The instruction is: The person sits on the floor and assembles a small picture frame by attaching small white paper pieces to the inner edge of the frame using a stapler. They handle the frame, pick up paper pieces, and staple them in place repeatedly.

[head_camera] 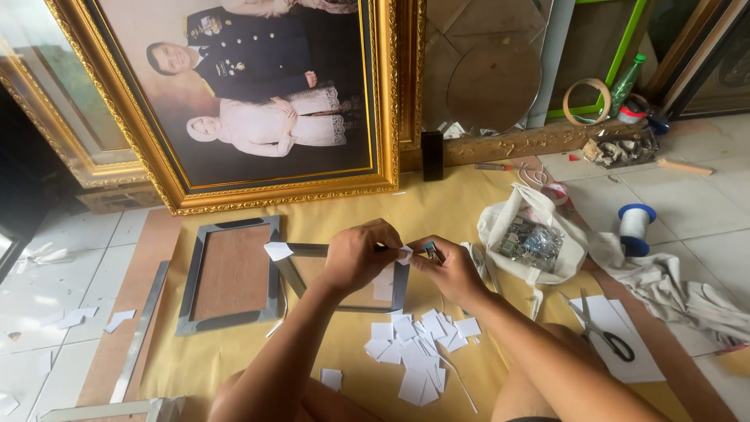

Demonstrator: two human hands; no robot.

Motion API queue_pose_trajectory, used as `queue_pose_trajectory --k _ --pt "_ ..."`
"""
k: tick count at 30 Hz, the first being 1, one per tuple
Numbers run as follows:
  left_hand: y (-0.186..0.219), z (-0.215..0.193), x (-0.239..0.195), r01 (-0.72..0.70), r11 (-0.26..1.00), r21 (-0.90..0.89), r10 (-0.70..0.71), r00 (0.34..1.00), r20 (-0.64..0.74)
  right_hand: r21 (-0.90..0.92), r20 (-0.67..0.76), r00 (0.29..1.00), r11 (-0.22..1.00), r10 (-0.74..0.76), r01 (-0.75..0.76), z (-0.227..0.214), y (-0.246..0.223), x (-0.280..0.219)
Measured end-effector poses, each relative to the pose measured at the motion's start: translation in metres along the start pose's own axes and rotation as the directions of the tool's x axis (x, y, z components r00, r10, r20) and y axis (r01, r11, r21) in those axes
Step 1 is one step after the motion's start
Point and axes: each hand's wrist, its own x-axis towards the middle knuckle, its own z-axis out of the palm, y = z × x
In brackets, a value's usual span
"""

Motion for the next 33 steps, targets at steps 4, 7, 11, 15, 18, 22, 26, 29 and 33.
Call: queue_pose_trajectory --k 4,7,11,15,18,22,26,29,33 --pt "0.001 -0.007 0.005 0.021 1.000 0.008 -0.021 1.000 0.008 0.026 0.016 1.000 1.000 0.016 -0.017 -0.006 0.004 0.012" --pt "-0.001 -0.008 0.007 0.034 0.999 -0.034 -0.032 0.998 0.048 0.044 0.007 1.000 0.999 0.017 -0.018 -0.011 0.011 0.018" --pt "0.003 -0.013 0.008 0.026 0.998 -0.050 -0.022 0.996 0.083 0.171 0.083 0.995 0.983 0.053 -0.067 -0.019 0.004 0.026" --pt "0.005 -0.014 0.007 0.028 0.998 -0.052 -0.022 0.994 0.111 0.217 0.127 0.989 0.971 0.074 -0.101 -0.021 0.019 0.036" --pt "0.004 -0.012 0.006 0.032 0.997 -0.076 -0.022 0.991 0.135 0.275 0.178 0.977 0.947 0.120 -0.167 -0.019 -0.008 0.032" --pt "0.008 -0.018 0.005 0.045 0.995 -0.088 -0.031 0.988 0.152 0.263 0.196 0.974 0.951 0.115 -0.165 -0.020 0.004 0.037" --pt "0.008 -0.020 0.006 0.051 0.995 -0.087 -0.035 0.983 0.179 0.220 0.248 0.962 0.960 0.118 -0.174 -0.026 0.022 0.052" --pt "0.007 -0.020 0.007 0.071 0.994 -0.079 -0.053 0.977 0.207 0.199 0.306 0.936 0.950 0.175 -0.242 -0.028 0.011 0.056" --pt "0.010 -0.026 0.016 0.164 0.986 -0.010 -0.154 0.940 0.303 0.119 0.374 0.870 0.913 0.322 -0.389 -0.028 -0.025 0.055"
